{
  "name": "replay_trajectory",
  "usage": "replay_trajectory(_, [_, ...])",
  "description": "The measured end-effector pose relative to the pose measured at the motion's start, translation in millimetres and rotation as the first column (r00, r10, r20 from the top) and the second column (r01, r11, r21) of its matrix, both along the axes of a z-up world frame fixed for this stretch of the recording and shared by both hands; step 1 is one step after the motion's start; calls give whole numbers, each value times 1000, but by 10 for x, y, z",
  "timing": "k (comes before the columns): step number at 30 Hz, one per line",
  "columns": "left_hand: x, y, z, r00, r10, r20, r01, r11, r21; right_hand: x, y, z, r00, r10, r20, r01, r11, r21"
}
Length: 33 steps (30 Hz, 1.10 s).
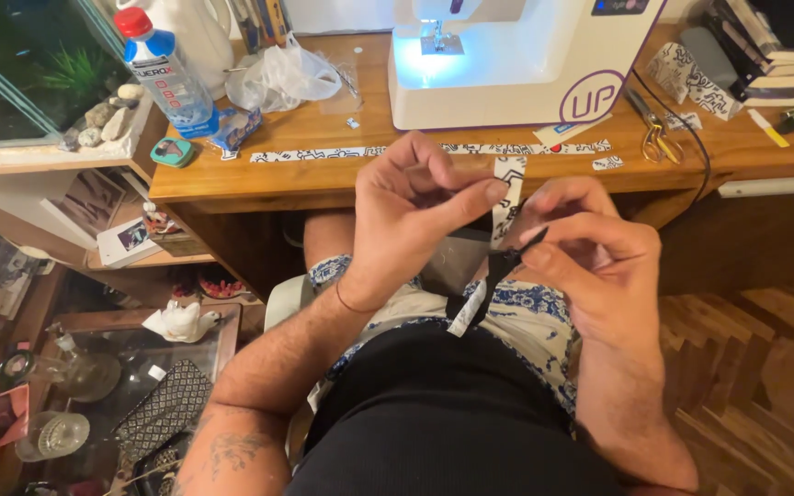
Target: Cutting a patterned fabric strip and aligning a small label onto a black strap in preparation for sewing.
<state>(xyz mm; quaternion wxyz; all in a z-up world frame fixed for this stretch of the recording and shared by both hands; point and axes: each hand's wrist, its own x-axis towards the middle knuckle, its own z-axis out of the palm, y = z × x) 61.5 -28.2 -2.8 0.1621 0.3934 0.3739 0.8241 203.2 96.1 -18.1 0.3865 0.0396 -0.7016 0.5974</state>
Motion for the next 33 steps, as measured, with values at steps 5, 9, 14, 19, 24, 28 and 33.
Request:
replay_trajectory(5, [81,150,-126,994,20,107,-17,999,-31,-151,65,-109,989,-145,32,146,989,-34])
replay_trajectory(9, [17,130,-149,977,-117,179,124,992,-31,-252,75,-148,989,-150,1,147,972,-183])
replay_trajectory(14, [-32,112,-248,958,-228,175,233,972,-12,-286,38,-144,978,-205,-37,191,955,-228])
replay_trajectory(19, [147,74,-107,987,-32,155,48,994,-102,-288,-15,-199,961,-276,-10,268,942,-200])
replay_trajectory(24, [190,23,-97,987,-1,163,20,993,-113,-233,-74,-217,946,-323,21,322,933,-160])
replay_trajectory(28, [259,13,-140,989,136,63,-126,983,-136,-206,-137,-211,935,-350,56,354,917,-183])
replay_trajectory(33, [299,-19,-121,973,223,57,-217,972,-90,-167,-184,-241,962,-264,65,271,946,-175])
